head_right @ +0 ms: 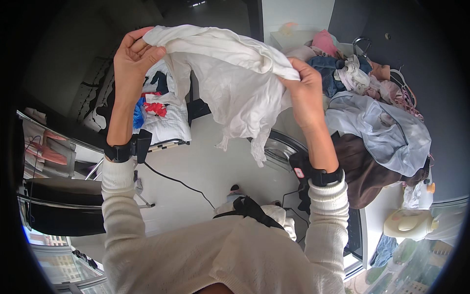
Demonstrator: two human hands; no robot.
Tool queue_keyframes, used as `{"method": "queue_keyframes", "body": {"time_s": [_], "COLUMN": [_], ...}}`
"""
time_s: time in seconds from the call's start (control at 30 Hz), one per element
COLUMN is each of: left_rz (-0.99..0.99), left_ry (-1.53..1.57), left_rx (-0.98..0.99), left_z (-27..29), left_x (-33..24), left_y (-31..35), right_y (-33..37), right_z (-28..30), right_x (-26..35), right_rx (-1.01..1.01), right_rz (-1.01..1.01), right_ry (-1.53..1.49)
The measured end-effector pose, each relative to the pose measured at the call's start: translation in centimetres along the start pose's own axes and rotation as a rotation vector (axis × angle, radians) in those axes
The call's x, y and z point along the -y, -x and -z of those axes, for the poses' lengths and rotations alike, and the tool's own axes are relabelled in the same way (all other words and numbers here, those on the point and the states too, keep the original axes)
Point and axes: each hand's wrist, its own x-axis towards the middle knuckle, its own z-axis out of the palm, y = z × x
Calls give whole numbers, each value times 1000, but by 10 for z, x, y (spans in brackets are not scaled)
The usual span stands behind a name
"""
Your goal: The person removes clothes from a washing machine, places them on a nearby surface, and hangs them on hangers. They handle black pants, a beige sweater, and a white shirt, placing each on a hanger and then on a drying rack.
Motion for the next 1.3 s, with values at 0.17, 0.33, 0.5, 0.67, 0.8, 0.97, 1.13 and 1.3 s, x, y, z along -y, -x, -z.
{"method": "queue_keyframes", "body": {"time_s": [0.17, 0.33, 0.5, 0.67, 0.8, 0.97, 1.13, 1.3], "left_rz": [-53, 401, 220, -665, 712, 497, 719, 501], "left_ry": [-822, -77, -260, -532, -688, -595, -115, -44], "left_rx": [-108, 115, 139, -547, 1088, 434, -92, 20], "left_z": [92, 141, 190, 183, 88, 140, 158, 186], "left_x": [97, 206, 178, 124, 238, 349, 304, 242], "left_y": [16, 28, -56, -45, 183, 253, 160, 105], "right_y": [-63, -107, -157, -139, -46, 4, -62, -93], "right_z": [-1, -18, -93, -137, -92, -43, -65, -45], "right_x": [-13, -98, -11, 21, -184, -290, -221, -153], "right_rx": [332, 484, 304, -140, 351, 271, 275, 449], "right_rz": [-38, -197, 183, 1026, 125, -246, -206, -411], "right_ry": [175, 841, 1226, 1210, 1334, 1174, 785, 454]}}
